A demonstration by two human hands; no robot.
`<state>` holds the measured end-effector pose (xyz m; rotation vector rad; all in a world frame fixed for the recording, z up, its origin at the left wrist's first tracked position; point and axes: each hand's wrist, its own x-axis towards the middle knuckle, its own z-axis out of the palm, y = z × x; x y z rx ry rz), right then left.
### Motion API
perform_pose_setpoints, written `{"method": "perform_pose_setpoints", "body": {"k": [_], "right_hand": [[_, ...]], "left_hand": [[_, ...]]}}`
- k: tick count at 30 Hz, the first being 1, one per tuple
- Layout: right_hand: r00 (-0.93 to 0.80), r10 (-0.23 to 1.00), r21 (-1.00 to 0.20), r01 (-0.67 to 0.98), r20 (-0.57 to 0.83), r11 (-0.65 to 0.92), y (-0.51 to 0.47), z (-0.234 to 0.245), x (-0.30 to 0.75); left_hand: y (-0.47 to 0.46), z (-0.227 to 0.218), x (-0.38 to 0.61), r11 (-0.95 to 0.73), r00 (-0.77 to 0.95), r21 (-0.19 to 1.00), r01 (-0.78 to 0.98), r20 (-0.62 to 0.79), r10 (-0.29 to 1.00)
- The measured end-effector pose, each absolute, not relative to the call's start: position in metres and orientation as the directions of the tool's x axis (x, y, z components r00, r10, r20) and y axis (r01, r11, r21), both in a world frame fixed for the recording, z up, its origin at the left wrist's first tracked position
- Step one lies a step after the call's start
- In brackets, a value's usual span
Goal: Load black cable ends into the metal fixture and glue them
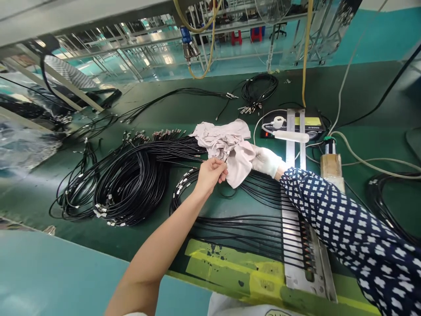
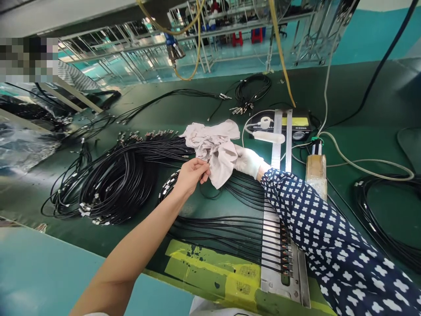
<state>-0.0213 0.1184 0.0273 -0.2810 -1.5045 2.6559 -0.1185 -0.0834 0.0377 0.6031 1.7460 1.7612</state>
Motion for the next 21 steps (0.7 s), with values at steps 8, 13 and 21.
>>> {"method": "perform_pose_setpoints", "body": {"k": [8,13,21], "right_hand": [[-0.969,0.077,-0.849,0.168,-0.237,-0.501,0.105,0.018,-0.027],[-0.946,0.221,-0.9,0.128,-0.237,-0.417,0.096,0.012,-0.041],[-0.964,0.19,-0.94,0.121,-0.189,-0.32,0.102,0.014,-0.038]], "left_hand": [[-0.068,0.032,-0.117,0.085,-0.72,0.994,-0.063,-0.104,0.686],[-0.062,0.034,-0.112,0.126,-0.719,0.991,-0.047,-0.121,0.684],[-0.062,0.026,-0.11,0.128,-0.717,0.99,-0.067,-0.137,0.684]]}}
